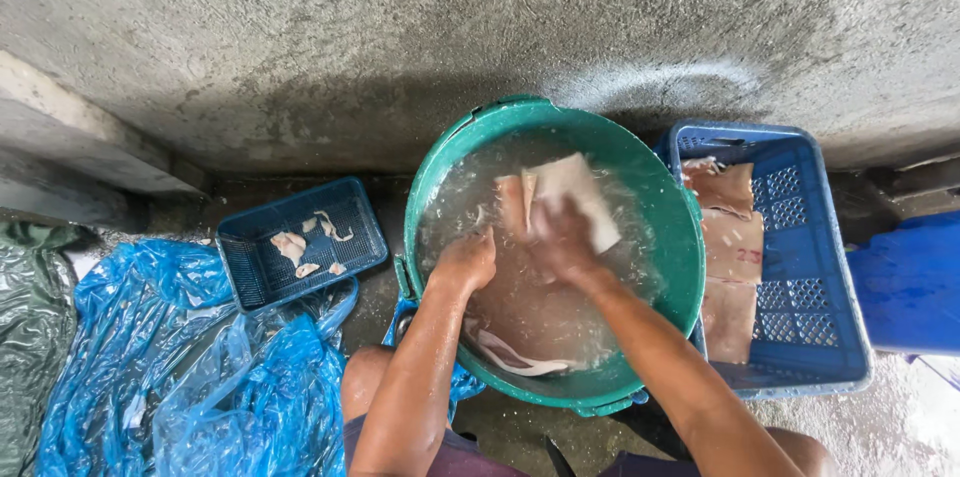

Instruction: The person washes large flat pieces of fish skin by hand in a green bucket of water, then places them into a blue basket. The process is repeated for multiple pieces.

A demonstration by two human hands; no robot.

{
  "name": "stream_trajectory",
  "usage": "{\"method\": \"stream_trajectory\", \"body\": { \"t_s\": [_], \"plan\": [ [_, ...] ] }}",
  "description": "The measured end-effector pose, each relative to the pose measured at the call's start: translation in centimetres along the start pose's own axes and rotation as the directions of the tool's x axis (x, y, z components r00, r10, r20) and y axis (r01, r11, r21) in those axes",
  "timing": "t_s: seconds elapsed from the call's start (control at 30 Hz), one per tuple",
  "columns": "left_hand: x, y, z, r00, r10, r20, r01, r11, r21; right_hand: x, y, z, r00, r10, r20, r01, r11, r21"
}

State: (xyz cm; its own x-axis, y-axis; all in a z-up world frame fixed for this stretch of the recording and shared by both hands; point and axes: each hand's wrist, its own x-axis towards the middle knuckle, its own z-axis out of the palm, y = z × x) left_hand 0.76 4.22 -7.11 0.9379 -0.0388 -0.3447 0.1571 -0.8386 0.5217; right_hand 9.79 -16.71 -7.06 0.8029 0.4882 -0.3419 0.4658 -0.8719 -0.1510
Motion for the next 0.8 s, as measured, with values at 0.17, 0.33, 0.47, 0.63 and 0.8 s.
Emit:
{"method": "stream_trajectory", "body": {
  "t_s": [0.17, 0.33, 0.47, 0.63, 0.8],
  "plan": [
    [-1.5, 0.8, -3.0, 0.995, -0.095, -0.033, 0.09, 0.988, -0.127, -2.0, -2.7, 1.6, 0.956, -0.282, 0.074, 0.276, 0.957, 0.084],
    [-2.3, 1.6, -4.2, 0.998, -0.068, 0.002, 0.068, 0.996, -0.061, -3.6, 0.6, -2.6, 0.977, -0.09, 0.192, 0.097, 0.995, -0.026],
    [-2.2, 2.3, -4.6, 1.0, -0.009, 0.01, 0.009, 0.999, -0.035, -6.1, 0.1, -7.8, 0.948, -0.067, 0.311, 0.017, 0.987, 0.161],
    [-2.9, 3.9, -6.8, 1.0, 0.026, 0.018, -0.023, 0.99, -0.141, -10.2, 0.4, -19.4, 0.895, -0.389, 0.219, 0.315, 0.899, 0.305],
    [-3.8, 4.7, -7.9, 0.997, 0.074, 0.037, -0.066, 0.983, -0.174, -8.9, 5.5, -27.4, 0.971, -0.222, -0.088, 0.235, 0.951, 0.202]
  ]
}}
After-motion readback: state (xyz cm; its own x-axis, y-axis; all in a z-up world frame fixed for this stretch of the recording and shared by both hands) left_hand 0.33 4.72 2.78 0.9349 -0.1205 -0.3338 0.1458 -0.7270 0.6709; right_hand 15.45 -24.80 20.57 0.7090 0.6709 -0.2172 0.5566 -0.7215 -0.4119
